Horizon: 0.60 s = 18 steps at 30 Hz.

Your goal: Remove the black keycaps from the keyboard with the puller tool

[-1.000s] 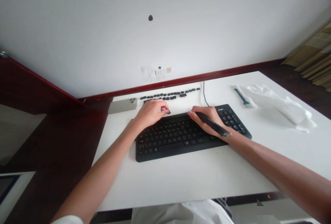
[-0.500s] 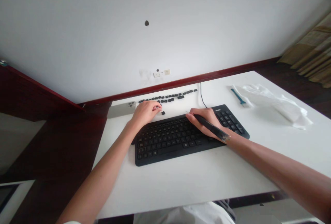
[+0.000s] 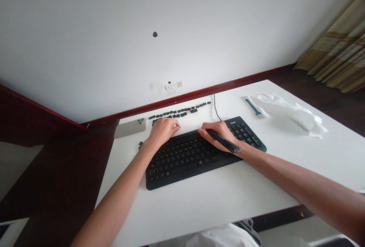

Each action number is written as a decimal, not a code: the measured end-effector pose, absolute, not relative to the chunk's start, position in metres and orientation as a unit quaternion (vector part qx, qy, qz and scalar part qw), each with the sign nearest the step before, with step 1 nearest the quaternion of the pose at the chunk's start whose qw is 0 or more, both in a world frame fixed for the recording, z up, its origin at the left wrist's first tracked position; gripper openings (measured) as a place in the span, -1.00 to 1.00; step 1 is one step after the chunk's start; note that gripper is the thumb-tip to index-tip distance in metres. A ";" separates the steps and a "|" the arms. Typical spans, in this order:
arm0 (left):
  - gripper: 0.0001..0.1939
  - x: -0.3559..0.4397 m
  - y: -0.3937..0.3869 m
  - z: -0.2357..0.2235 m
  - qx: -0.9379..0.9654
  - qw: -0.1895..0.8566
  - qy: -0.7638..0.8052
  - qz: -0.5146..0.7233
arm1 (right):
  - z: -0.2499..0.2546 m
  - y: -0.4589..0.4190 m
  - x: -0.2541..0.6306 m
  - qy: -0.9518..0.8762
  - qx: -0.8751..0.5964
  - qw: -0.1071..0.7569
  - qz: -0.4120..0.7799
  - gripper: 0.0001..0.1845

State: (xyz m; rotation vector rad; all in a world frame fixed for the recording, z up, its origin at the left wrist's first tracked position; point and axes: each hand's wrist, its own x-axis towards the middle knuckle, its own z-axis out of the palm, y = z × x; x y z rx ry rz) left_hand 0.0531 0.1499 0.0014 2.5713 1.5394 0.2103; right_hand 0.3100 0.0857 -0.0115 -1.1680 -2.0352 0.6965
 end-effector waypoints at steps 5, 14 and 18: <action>-0.83 0.067 0.167 0.001 0.851 0.043 0.519 0.067 | -0.010 0.085 0.310 -0.781 -0.451 0.335 0.272 -0.54; -0.84 0.065 0.176 0.005 0.842 0.016 0.536 0.054 | -0.011 0.086 0.311 -0.802 -0.418 0.333 0.267 -0.52; -0.81 0.060 0.169 0.016 0.839 0.017 0.536 0.097 | -0.012 0.086 0.312 -0.790 -0.434 0.337 0.273 -0.59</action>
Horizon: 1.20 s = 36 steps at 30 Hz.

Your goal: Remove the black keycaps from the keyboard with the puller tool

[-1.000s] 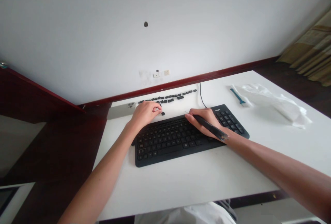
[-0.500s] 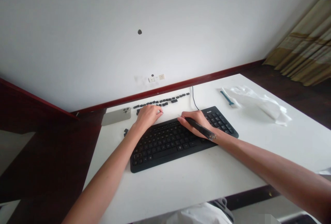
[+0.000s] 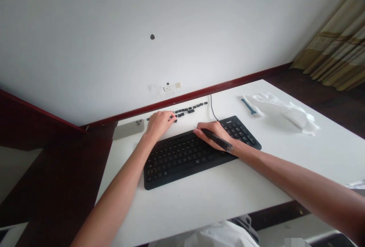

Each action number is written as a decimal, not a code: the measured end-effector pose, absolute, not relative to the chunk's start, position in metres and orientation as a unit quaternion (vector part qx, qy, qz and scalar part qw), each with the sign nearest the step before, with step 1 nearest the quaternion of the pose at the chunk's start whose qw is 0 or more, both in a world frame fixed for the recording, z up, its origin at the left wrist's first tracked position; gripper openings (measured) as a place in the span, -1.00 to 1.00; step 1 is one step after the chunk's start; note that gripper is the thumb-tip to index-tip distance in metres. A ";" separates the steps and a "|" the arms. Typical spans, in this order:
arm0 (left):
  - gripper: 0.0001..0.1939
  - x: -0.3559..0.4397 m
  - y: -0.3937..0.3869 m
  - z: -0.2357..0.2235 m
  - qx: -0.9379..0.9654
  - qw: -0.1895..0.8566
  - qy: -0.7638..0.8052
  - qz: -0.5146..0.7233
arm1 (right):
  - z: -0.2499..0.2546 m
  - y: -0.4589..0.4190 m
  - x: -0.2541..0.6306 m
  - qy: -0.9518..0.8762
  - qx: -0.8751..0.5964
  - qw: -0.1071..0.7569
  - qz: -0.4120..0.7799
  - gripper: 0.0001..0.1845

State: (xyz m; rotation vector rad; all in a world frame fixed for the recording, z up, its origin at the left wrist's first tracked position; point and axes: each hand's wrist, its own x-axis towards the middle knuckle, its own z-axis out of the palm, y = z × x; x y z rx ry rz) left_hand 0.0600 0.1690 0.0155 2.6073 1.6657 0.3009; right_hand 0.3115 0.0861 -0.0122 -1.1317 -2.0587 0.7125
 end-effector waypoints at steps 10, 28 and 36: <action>-0.78 0.066 0.075 0.010 0.850 0.133 0.478 0.177 | -0.014 0.088 0.309 -0.734 -0.480 0.371 0.305 -0.77; -0.20 0.086 0.047 -0.028 0.872 0.131 0.442 0.163 | 0.005 0.087 0.297 -0.728 -0.502 0.215 0.415 -0.66; -0.24 0.087 0.046 -0.029 0.877 0.114 0.440 0.157 | 0.005 0.091 0.297 -0.712 -0.485 0.213 0.462 -0.66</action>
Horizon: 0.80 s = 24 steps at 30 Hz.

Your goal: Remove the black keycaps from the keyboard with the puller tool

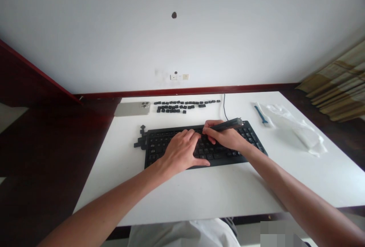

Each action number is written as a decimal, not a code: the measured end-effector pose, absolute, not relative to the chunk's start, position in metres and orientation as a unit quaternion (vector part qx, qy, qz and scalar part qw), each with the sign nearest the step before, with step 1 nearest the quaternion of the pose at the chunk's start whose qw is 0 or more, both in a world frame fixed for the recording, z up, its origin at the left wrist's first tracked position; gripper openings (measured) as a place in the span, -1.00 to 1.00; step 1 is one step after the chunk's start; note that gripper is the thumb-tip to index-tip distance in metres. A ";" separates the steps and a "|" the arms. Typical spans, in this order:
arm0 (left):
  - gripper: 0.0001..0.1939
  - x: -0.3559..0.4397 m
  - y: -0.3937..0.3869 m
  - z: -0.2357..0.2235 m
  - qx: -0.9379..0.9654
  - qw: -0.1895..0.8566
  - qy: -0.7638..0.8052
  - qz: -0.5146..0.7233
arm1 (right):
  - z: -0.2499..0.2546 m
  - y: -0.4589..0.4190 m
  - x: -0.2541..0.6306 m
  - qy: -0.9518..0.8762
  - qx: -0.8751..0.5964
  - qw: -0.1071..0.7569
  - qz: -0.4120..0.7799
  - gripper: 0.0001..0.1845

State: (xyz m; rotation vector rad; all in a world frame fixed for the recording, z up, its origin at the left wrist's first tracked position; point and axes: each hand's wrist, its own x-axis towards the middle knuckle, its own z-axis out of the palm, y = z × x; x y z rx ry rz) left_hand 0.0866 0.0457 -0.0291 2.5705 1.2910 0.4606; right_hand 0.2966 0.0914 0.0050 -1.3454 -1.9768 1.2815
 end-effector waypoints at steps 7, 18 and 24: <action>-0.24 0.087 0.044 -0.028 0.876 0.118 0.442 0.157 | 0.009 0.095 0.292 -0.714 -0.501 0.203 0.445 -0.66; -0.26 0.090 0.042 -0.027 0.866 0.135 0.451 0.169 | 0.020 0.111 0.286 -0.792 -0.451 0.244 0.332 -0.50; -0.32 0.091 0.041 -0.022 0.866 0.124 0.458 0.155 | 0.007 0.103 0.284 -0.775 -0.454 0.296 0.326 -0.57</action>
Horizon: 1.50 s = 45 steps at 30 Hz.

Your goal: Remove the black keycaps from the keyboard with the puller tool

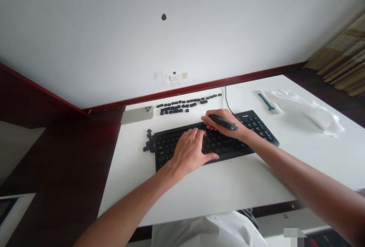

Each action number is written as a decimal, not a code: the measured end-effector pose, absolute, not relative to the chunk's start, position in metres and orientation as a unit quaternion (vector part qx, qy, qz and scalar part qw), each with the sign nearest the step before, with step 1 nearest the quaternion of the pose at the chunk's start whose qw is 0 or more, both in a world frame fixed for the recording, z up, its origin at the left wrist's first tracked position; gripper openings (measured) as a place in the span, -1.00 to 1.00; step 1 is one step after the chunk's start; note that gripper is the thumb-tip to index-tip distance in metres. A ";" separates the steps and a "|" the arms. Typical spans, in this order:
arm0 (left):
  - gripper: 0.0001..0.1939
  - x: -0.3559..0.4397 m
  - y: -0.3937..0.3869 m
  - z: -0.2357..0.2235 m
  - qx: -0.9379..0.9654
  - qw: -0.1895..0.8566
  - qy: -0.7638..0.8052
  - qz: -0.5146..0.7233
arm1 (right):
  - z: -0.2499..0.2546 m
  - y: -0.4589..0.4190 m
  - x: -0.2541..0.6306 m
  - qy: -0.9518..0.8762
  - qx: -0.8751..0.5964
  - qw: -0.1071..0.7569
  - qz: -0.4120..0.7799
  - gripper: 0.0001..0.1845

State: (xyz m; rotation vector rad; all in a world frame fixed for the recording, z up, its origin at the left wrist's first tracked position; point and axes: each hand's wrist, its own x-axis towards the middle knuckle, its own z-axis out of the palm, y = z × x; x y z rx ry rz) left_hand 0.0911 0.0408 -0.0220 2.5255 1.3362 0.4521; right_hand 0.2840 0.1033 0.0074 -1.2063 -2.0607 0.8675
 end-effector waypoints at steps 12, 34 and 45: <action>-0.39 0.096 0.036 -0.022 0.868 0.096 0.461 0.158 | -0.004 0.094 0.281 -0.771 -0.480 0.287 0.304 -0.65; -0.41 0.095 0.035 -0.021 0.865 0.090 0.471 0.146 | -0.002 0.094 0.282 -0.783 -0.489 0.274 0.270 -0.49; -0.43 0.096 0.035 -0.022 0.863 0.097 0.473 0.147 | -0.003 0.096 0.284 -0.768 -0.500 0.288 0.279 -0.50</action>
